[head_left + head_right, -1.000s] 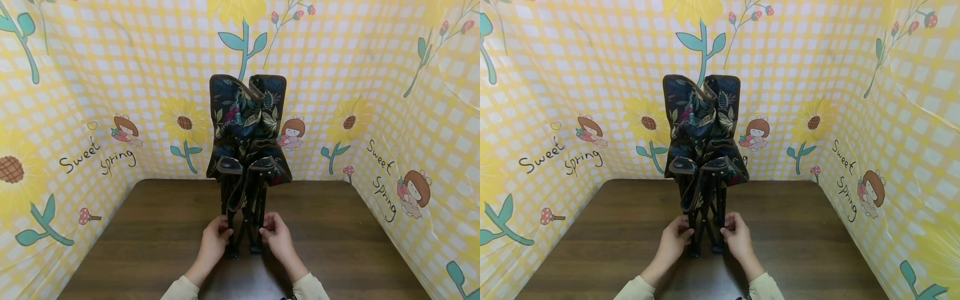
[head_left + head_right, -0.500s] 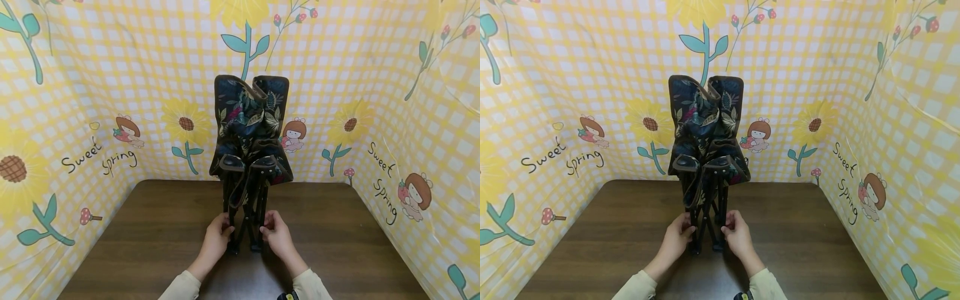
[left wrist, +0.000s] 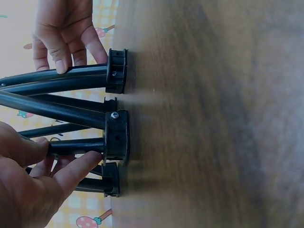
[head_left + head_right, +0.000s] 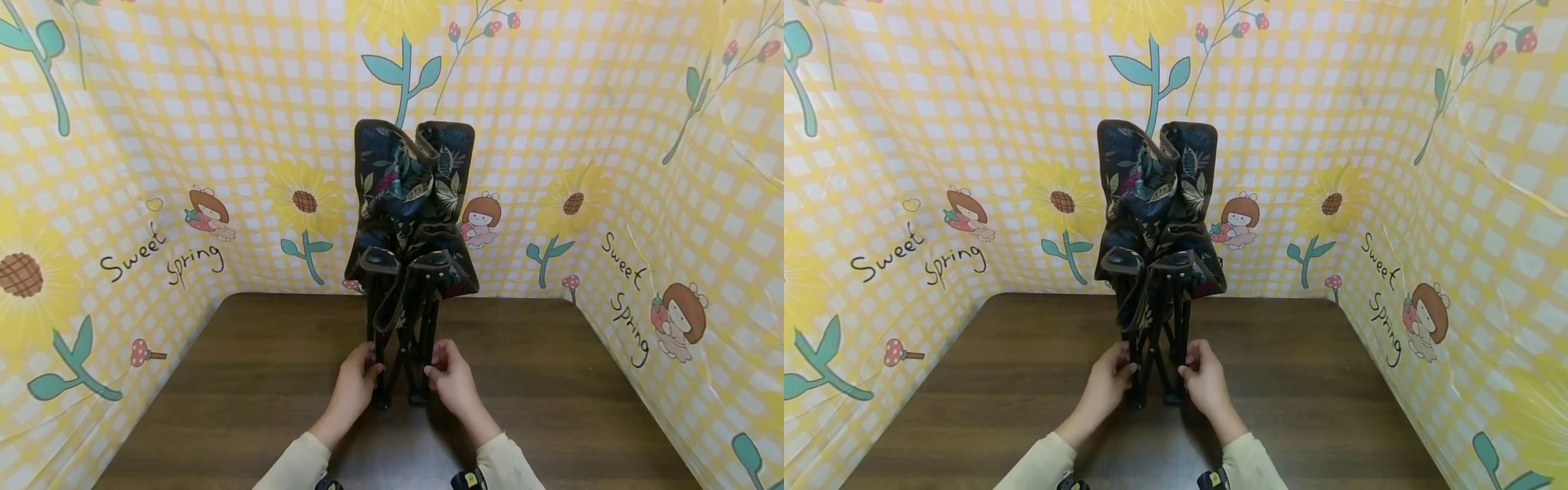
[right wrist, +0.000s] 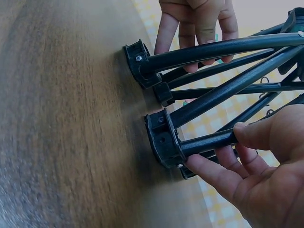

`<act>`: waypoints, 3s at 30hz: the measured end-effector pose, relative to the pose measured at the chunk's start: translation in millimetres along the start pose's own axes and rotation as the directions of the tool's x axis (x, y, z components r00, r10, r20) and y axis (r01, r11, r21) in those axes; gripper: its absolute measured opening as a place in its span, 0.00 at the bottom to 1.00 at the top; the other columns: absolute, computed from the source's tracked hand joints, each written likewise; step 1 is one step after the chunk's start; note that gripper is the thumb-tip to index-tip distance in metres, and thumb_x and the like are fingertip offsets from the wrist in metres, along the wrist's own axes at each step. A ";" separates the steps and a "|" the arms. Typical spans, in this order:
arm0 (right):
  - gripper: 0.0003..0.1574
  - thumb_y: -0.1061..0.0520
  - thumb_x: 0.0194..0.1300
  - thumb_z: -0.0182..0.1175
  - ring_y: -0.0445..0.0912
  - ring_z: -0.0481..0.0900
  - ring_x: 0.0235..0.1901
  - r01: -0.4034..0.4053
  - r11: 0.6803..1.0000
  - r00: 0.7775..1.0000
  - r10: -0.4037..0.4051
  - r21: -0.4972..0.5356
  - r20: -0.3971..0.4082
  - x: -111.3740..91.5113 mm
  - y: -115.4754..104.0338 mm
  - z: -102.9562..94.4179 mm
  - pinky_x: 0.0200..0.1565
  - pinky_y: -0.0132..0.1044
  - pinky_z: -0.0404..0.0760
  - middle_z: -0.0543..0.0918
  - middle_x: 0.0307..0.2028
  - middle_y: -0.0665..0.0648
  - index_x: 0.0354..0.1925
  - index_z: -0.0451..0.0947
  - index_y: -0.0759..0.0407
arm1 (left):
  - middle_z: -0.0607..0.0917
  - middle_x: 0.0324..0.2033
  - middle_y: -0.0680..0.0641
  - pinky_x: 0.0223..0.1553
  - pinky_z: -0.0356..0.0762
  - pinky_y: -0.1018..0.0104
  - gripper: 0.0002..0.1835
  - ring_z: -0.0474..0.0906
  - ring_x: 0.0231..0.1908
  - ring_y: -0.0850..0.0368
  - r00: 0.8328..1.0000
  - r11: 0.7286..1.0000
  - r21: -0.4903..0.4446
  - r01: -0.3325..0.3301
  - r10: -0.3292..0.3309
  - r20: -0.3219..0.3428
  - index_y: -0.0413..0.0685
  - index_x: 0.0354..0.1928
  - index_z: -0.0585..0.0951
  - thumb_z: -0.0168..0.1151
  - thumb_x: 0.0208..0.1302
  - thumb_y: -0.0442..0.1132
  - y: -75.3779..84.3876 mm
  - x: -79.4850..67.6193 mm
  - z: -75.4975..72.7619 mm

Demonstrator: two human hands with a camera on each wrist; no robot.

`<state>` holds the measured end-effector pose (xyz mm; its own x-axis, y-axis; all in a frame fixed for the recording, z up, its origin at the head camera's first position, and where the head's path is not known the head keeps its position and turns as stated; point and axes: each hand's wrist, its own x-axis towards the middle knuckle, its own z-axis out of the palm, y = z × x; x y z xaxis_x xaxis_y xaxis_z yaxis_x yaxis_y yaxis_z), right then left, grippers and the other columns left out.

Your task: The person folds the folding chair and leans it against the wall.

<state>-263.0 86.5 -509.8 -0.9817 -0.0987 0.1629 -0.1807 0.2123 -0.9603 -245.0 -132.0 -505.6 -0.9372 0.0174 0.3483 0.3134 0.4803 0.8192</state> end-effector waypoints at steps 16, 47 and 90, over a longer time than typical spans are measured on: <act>0.21 0.74 0.64 0.63 0.46 0.77 0.29 0.024 1.000 1.000 -0.025 -0.011 -0.005 6.7 0.6 0.0 0.29 0.34 0.84 0.73 0.40 0.62 0.49 0.68 0.60 | 0.83 0.39 0.43 0.27 0.82 0.70 0.15 0.80 0.30 0.58 0.999 1.000 0.015 -0.027 0.028 -0.032 0.39 0.53 0.79 0.65 0.66 0.24 -4.8 11.3 3.2; 0.21 0.73 0.63 0.65 0.46 0.78 0.30 0.085 0.993 0.992 -0.091 -0.082 -0.083 23.9 12.6 4.5 0.27 0.36 0.85 0.75 0.38 0.62 0.49 0.69 0.60 | 0.86 0.39 0.37 0.28 0.82 0.70 0.16 0.80 0.29 0.57 0.995 0.997 0.046 -0.060 0.064 -0.075 0.37 0.53 0.81 0.66 0.64 0.24 -15.3 28.4 9.9; 0.20 0.72 0.66 0.64 0.47 0.77 0.30 0.104 0.991 0.991 -0.110 -0.079 -0.075 40.9 22.0 2.3 0.28 0.36 0.83 0.76 0.39 0.62 0.53 0.70 0.63 | 0.85 0.38 0.44 0.26 0.83 0.70 0.19 0.82 0.31 0.57 0.999 0.998 -0.035 -0.048 0.048 0.003 0.35 0.58 0.79 0.67 0.66 0.27 -33.9 45.2 12.4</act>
<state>-307.0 85.0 -524.7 -0.9576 -0.0480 0.2842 -0.2862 0.2768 -0.9173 -299.9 -136.7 -523.2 -0.9215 0.0434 0.3860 0.3632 0.4483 0.8168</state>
